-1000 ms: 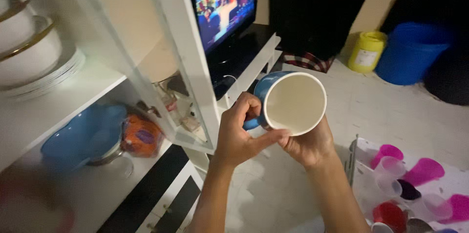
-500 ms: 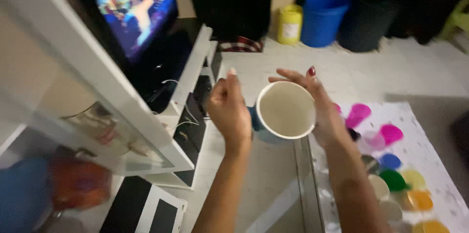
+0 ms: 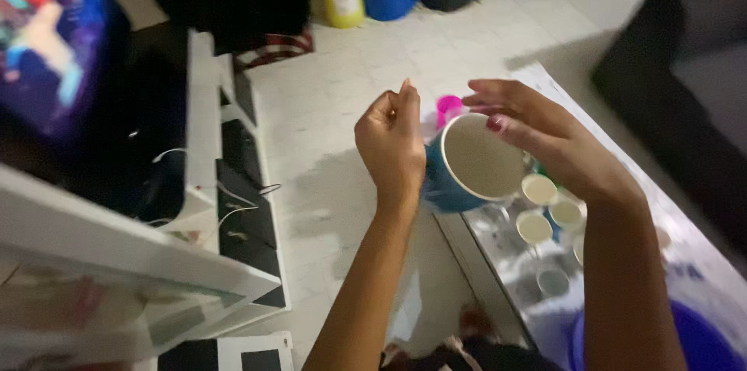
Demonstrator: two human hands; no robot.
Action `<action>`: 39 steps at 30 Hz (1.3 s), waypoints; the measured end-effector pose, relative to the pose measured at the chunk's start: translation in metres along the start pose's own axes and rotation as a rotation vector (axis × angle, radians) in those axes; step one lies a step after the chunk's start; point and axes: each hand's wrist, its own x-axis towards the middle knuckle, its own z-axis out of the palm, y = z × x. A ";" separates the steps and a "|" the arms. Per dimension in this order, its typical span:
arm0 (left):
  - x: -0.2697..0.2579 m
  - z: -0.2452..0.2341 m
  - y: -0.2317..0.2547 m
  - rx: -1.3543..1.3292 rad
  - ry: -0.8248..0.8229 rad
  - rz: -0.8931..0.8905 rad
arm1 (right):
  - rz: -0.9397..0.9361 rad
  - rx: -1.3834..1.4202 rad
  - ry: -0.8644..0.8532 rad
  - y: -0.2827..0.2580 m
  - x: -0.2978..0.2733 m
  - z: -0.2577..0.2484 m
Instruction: The person takes cups and mugs from a cabinet and arranges them in rows on a table, including clear plastic cups and various ceramic mugs.
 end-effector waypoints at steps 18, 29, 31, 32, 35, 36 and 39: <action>-0.069 0.044 -0.056 -0.096 -0.683 -0.342 | 0.375 -0.493 0.131 0.016 -0.100 0.004; -0.068 0.077 -0.066 0.248 -0.894 -0.373 | 0.538 -0.597 0.205 0.047 -0.090 -0.028; -0.073 0.089 -0.075 0.365 -0.920 -0.373 | 0.517 -0.616 0.214 0.058 -0.090 -0.037; -0.076 0.095 -0.082 0.478 -0.937 -0.368 | 0.490 -0.642 0.219 0.065 -0.090 -0.043; -0.093 0.122 -0.109 0.366 -0.996 -0.111 | 0.550 -0.650 0.196 0.097 -0.098 -0.064; -0.098 0.133 -0.119 0.367 -1.013 -0.114 | 0.564 -0.643 0.204 0.111 -0.103 -0.072; -0.122 0.167 -0.152 0.485 -1.136 -0.156 | 0.548 -0.582 0.317 0.164 -0.122 -0.095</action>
